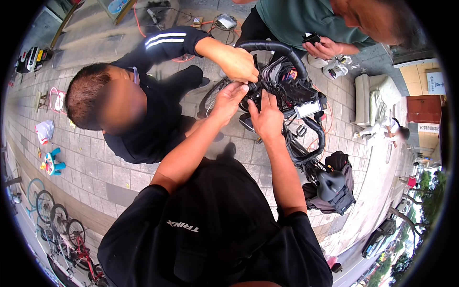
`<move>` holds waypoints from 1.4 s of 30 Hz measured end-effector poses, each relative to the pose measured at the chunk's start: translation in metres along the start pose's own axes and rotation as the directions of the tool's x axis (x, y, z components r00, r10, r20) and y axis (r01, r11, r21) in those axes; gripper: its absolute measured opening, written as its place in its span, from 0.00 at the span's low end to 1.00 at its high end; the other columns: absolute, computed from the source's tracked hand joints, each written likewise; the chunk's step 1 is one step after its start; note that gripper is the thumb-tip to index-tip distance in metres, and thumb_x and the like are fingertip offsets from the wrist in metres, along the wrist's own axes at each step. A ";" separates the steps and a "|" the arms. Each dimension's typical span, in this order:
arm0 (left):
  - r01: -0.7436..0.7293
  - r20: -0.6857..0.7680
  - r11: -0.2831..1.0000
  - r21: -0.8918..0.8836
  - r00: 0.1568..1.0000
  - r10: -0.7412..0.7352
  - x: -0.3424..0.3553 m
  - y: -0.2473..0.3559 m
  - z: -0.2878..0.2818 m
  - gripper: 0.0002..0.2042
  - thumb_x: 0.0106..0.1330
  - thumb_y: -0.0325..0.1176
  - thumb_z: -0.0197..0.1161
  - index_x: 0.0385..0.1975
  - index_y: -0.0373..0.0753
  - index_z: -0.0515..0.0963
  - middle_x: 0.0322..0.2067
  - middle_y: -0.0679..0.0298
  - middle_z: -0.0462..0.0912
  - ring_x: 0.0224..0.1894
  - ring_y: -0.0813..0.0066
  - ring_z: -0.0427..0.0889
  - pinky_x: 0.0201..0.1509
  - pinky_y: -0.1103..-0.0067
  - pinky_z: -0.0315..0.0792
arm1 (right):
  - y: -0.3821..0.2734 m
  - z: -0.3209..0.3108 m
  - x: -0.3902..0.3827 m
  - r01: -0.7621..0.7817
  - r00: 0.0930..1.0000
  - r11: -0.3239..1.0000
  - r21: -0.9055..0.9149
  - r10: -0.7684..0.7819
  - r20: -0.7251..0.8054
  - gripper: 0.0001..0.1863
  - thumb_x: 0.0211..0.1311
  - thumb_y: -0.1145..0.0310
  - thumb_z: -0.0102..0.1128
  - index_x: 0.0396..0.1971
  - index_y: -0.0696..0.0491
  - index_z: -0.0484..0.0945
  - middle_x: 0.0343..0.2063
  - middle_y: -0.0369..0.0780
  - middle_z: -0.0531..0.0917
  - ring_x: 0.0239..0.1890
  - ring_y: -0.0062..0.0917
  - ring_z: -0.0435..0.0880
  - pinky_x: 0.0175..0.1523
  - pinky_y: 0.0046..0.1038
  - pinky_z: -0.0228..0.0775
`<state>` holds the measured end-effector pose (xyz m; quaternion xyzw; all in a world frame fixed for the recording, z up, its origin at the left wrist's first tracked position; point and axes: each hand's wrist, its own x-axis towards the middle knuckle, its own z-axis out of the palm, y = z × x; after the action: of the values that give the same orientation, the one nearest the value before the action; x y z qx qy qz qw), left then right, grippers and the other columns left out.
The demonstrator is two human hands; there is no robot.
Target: The person adjusts components on the bicycle handlebar while two others assist. They manipulate wires and small parts near the stem and handlebar area, occasionally using tools to tighten or align components. The task involves collaborative troubleshooting and mechanical adjustments.
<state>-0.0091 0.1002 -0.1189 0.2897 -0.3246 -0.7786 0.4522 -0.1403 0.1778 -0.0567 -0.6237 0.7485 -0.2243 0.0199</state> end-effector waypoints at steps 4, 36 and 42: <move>-0.010 0.001 0.998 0.055 1.000 0.010 0.002 0.000 -0.002 0.21 0.80 0.43 0.66 0.66 0.42 0.79 0.52 0.75 0.87 0.51 0.90 0.80 0.52 0.83 0.72 | -0.005 -0.005 0.003 -0.026 0.999 0.998 0.059 0.027 -0.026 0.32 0.68 0.54 0.71 0.63 0.61 0.79 0.56 0.51 0.84 0.49 0.50 0.89 0.54 0.44 0.83; -0.209 -0.097 0.949 0.236 0.967 0.237 -0.002 -0.020 0.000 0.15 0.79 0.34 0.66 0.61 0.37 0.81 0.48 0.67 0.87 0.47 0.83 0.83 0.47 0.81 0.79 | -0.036 -0.016 -0.001 -0.001 0.989 0.996 -0.089 0.014 0.150 0.34 0.70 0.65 0.56 0.76 0.46 0.68 0.39 0.45 0.88 0.35 0.45 0.90 0.40 0.49 0.83; -0.377 0.001 0.691 0.616 0.878 0.478 -0.006 0.004 0.004 0.12 0.76 0.30 0.67 0.57 0.39 0.84 0.46 0.62 0.85 0.47 0.72 0.84 0.49 0.77 0.79 | -0.033 -0.016 0.002 -0.009 0.989 0.998 -0.069 0.019 0.146 0.33 0.70 0.64 0.56 0.75 0.47 0.69 0.41 0.47 0.89 0.36 0.47 0.91 0.41 0.49 0.83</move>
<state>-0.0073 0.1051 -0.1127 0.3949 -0.5747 -0.4819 0.5305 -0.1150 0.1767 -0.0292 -0.6336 0.7565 -0.1521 0.0550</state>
